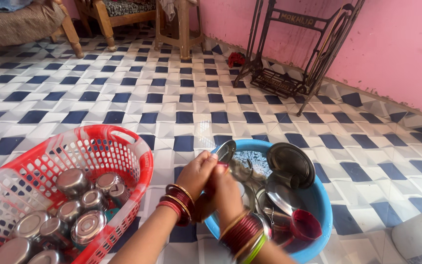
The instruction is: The person washes various metal and plastic kitchen items by hand in a blue basin of water using a yellow cloth. They scrub each item, rinse it in the water, and place it into a red basket.
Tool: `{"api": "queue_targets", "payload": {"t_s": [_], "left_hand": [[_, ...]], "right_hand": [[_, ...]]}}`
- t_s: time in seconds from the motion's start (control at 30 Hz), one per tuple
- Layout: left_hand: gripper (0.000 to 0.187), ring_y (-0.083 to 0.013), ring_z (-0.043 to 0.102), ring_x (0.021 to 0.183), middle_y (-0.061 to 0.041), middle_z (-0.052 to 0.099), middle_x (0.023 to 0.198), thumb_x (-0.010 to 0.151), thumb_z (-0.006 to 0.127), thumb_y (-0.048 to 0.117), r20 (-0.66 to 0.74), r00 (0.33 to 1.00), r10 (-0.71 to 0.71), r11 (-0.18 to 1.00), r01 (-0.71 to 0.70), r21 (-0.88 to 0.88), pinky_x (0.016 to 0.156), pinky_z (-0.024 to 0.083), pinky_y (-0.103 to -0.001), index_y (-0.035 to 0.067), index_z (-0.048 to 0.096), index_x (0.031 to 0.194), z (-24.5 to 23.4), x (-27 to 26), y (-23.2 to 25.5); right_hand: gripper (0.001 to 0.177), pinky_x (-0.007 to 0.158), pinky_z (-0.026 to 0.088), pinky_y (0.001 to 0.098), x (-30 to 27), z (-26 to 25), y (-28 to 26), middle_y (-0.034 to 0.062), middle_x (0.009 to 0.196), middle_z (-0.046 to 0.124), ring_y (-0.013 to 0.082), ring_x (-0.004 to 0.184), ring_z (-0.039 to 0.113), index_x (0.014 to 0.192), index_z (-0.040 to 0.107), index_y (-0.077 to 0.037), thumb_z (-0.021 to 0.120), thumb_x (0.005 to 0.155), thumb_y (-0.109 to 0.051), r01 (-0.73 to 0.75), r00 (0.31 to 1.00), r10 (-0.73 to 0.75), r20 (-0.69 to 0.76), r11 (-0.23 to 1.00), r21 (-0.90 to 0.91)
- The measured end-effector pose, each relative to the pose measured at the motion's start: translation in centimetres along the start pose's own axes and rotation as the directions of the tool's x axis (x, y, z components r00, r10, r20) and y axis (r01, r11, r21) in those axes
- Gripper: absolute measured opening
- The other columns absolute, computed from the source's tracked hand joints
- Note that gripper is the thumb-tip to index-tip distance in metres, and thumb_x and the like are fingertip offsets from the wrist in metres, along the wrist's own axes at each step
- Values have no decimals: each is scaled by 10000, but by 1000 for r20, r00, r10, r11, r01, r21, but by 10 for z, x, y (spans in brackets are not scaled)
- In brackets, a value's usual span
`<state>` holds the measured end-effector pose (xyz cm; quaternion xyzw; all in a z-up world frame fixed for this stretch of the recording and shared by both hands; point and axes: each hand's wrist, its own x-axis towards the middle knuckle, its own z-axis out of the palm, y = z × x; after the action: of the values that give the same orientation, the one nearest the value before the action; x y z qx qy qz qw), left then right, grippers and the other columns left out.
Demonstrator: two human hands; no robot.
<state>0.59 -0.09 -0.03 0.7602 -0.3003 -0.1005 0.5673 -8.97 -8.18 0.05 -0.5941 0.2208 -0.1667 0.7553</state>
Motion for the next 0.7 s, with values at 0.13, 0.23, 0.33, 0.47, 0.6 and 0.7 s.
{"api": "queue_targets", "payload": {"t_s": [0.13,0.23,0.33,0.47,0.6,0.7], "left_hand": [[513,-245,674,790,-111,729,886,994,416,450,189,969,-157,976,182,-121,773,528,-395,18,691,1000,-6,13,-7],[534,-218,653,774,-104,719,869,997,416,480,190,944,-271,914,314,-255,743,520,-377,21,690,1001,-7,6,-6],[466,-158,660,803,-82,715,886,956,500,508,52,983,-176,983,178,-42,771,509,-311,73,652,1030,-6,0,2],[392,-120,657,774,-58,719,856,929,545,469,2,998,-60,996,60,-59,758,517,-282,97,651,993,-9,-2,11],[444,-134,610,755,-55,667,824,991,514,443,156,985,-70,952,113,-286,754,514,-320,28,655,926,-12,7,13],[435,-141,616,730,-37,666,795,978,477,424,204,961,-188,936,238,-260,722,511,-320,40,666,904,-10,7,12]], "right_hand": [[338,854,491,442,-32,-3,37,217,1114,639,333,1013,592,1149,595,6,460,1074,-294,654,690,-689,223,461,-600],[367,836,508,428,-26,-11,33,209,1054,675,311,950,621,1140,618,-1,475,1056,-327,558,807,-546,223,583,-591],[401,852,523,405,2,-11,7,160,984,717,248,894,654,1181,642,-12,468,1045,-347,74,993,-59,101,986,-148],[442,950,505,364,2,-5,-3,145,1134,712,222,1041,656,1239,644,8,459,1042,-341,-61,989,23,147,963,262],[422,1021,487,384,-25,0,25,169,1210,672,289,1136,639,1258,607,-14,494,1032,-352,597,791,-579,195,665,-450],[536,1097,272,535,-22,-15,28,250,1303,590,422,1297,495,1277,554,18,557,964,-417,658,405,-781,475,-112,-745]]}}
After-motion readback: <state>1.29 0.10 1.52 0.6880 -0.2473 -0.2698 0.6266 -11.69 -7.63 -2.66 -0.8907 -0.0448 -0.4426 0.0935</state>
